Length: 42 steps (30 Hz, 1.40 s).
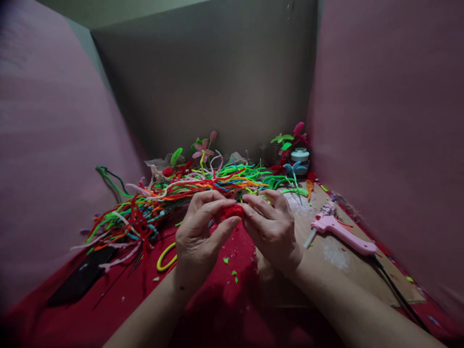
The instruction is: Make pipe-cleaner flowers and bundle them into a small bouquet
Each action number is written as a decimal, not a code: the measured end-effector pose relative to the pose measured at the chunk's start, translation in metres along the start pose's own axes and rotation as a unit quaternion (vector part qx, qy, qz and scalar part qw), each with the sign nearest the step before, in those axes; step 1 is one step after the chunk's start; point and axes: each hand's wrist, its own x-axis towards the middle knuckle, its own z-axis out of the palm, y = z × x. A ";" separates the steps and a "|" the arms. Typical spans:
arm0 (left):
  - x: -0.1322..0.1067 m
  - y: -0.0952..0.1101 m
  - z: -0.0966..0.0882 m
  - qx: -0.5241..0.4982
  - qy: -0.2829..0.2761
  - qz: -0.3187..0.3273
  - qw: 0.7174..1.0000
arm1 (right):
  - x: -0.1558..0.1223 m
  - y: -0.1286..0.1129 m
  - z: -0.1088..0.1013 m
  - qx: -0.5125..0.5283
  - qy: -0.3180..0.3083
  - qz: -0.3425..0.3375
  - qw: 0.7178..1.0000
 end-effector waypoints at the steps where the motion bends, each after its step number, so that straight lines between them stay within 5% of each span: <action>1: 0.000 0.000 0.000 -0.013 -0.006 -0.009 1.000 | 0.000 0.000 0.000 -0.001 0.002 0.000 1.000; 16: 0.000 -0.001 0.000 -0.088 -0.020 -0.053 0.994 | 0.002 0.001 -0.004 -0.035 -0.009 0.003 0.999; 34: 0.005 -0.010 0.004 -0.247 0.046 -0.230 0.940 | -0.001 0.008 -0.003 -0.091 -0.026 0.003 0.996; 42: 0.006 -0.011 -0.001 -0.227 0.033 -0.229 0.946 | -0.001 0.008 -0.002 -0.113 -0.035 -0.015 0.993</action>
